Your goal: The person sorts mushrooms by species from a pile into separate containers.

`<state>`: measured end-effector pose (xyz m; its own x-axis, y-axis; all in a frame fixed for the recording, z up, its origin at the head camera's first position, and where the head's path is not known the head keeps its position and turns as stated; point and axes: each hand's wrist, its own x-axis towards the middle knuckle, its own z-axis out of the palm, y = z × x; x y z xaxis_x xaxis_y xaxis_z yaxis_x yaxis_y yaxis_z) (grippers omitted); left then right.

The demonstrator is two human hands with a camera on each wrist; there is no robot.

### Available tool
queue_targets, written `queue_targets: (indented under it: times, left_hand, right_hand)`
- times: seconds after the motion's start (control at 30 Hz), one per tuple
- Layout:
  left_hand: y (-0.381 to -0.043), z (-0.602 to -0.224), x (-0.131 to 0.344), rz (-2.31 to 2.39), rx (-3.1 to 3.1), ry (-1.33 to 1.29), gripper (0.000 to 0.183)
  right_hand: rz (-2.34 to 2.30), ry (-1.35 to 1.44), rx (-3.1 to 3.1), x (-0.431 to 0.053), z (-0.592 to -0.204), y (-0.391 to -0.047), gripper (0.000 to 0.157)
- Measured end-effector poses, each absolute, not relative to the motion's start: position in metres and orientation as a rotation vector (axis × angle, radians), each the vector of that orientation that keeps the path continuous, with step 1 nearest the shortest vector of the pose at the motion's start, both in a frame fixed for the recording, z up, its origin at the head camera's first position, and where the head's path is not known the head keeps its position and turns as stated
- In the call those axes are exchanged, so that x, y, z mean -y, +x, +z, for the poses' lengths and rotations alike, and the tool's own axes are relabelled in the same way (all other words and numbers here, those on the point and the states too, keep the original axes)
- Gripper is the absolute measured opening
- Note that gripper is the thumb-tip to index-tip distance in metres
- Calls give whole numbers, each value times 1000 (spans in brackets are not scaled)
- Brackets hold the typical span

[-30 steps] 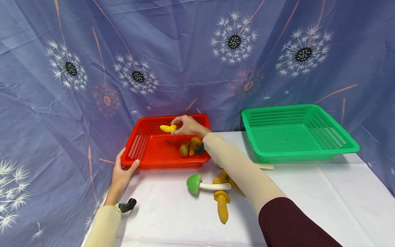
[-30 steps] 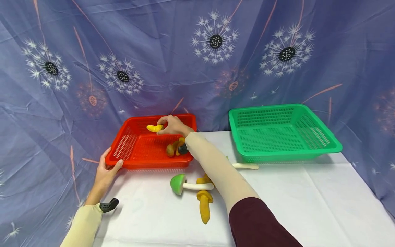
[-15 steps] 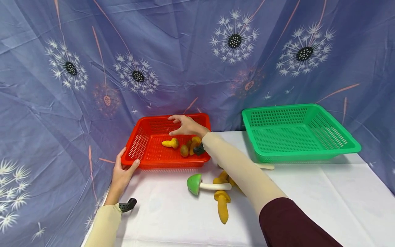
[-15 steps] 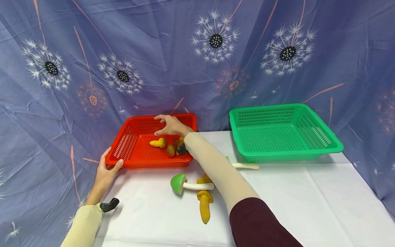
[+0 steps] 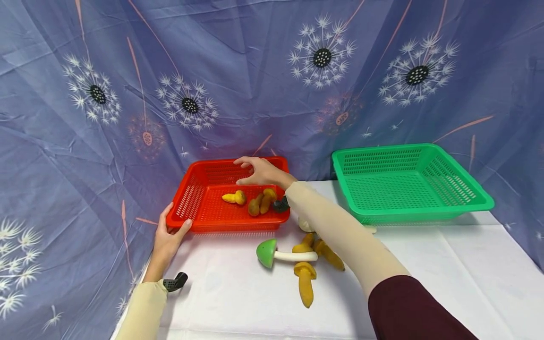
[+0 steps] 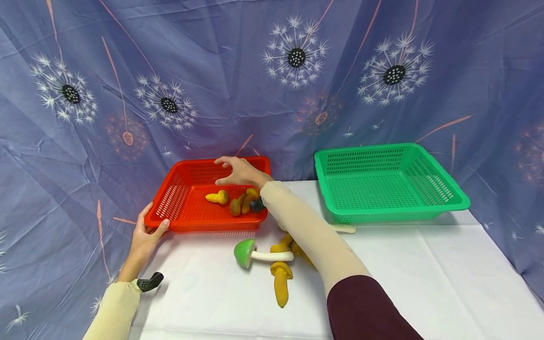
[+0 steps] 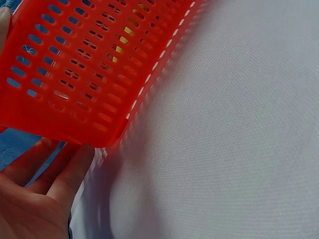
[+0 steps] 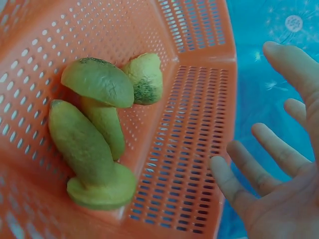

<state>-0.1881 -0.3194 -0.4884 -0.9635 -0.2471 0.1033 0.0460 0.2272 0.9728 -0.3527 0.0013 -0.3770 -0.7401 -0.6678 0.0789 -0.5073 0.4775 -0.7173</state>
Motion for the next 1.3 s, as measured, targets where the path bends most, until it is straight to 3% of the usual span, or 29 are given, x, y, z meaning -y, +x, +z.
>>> queue_targets:
  times: [0.37, 0.6, 1.3]
  left_hand:
    - [-179, -470, 310, -1830, 2272, 204, 88]
    - [-186, -487, 317, -1798, 2244, 210, 87]
    - [-189, -487, 318, -1814, 2248, 176, 87]
  right_hand:
    - [-1125, -1158, -2523, -37, -349, -319, 64]
    - [-1151, -1275, -2533, -66, -343, -294, 63]
    - [-1109, -1272, -2426, -145, -397, -205, 59]
